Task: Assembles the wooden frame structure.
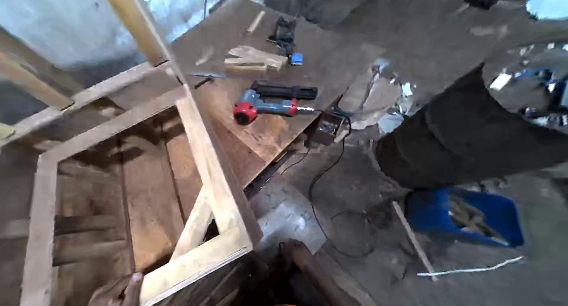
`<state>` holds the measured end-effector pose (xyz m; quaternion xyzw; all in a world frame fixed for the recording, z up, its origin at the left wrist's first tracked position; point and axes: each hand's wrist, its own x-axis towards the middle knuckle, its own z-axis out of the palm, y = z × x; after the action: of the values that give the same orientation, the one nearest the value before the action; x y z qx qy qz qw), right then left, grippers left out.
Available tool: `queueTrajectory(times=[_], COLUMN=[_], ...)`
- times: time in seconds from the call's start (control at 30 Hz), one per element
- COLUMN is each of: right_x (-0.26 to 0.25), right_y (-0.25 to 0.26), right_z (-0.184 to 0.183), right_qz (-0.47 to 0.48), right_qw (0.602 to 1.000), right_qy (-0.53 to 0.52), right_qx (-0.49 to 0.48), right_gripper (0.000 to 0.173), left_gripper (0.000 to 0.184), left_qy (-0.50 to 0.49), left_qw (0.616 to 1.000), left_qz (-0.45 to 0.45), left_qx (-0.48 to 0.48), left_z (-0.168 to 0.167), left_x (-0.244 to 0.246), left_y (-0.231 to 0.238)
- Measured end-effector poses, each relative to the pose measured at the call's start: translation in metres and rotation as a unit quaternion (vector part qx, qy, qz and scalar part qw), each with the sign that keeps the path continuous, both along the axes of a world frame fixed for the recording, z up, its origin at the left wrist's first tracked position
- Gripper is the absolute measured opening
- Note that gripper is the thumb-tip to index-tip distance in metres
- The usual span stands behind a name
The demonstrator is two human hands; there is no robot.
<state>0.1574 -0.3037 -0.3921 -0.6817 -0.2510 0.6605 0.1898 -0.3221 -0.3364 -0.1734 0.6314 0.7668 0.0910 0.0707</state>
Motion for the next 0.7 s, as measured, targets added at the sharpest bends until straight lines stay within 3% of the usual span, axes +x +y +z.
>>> queueTrajectory(times=[0.1,0.2,0.4,0.53,0.7], right_x=[0.032,0.064,0.112,0.117,0.102], right_y=[-0.068,-0.09,-0.043,-0.005,0.006], right_z=[-0.022,-0.042,-0.048,-0.034,-0.021], right_qz=[-0.014,-0.059,-0.191,-0.193,-0.155], right_qw=[0.997,0.994,0.98,0.981,0.988], right_qy=[0.034,0.023,-0.012,0.001,0.012], right_qx=[-0.075,-0.094,-0.047,-0.004,0.005], right_gripper=[0.042,0.037,0.037,0.035,0.033], left_gripper=[0.054,0.062,0.082,0.087,0.087], left_qy=[-0.009,0.016,0.088,0.095,0.092], left_qw=[0.999,0.996,0.978,0.973,0.979], left_qz=[0.015,0.044,0.146,0.162,0.144], left_qx=[-0.033,-0.075,-0.124,-0.131,-0.11], left_z=[0.009,0.018,0.023,0.02,0.016], left_x=[-0.019,-0.011,-0.007,-0.012,-0.012], left_y=[0.005,0.016,0.027,0.031,0.031])
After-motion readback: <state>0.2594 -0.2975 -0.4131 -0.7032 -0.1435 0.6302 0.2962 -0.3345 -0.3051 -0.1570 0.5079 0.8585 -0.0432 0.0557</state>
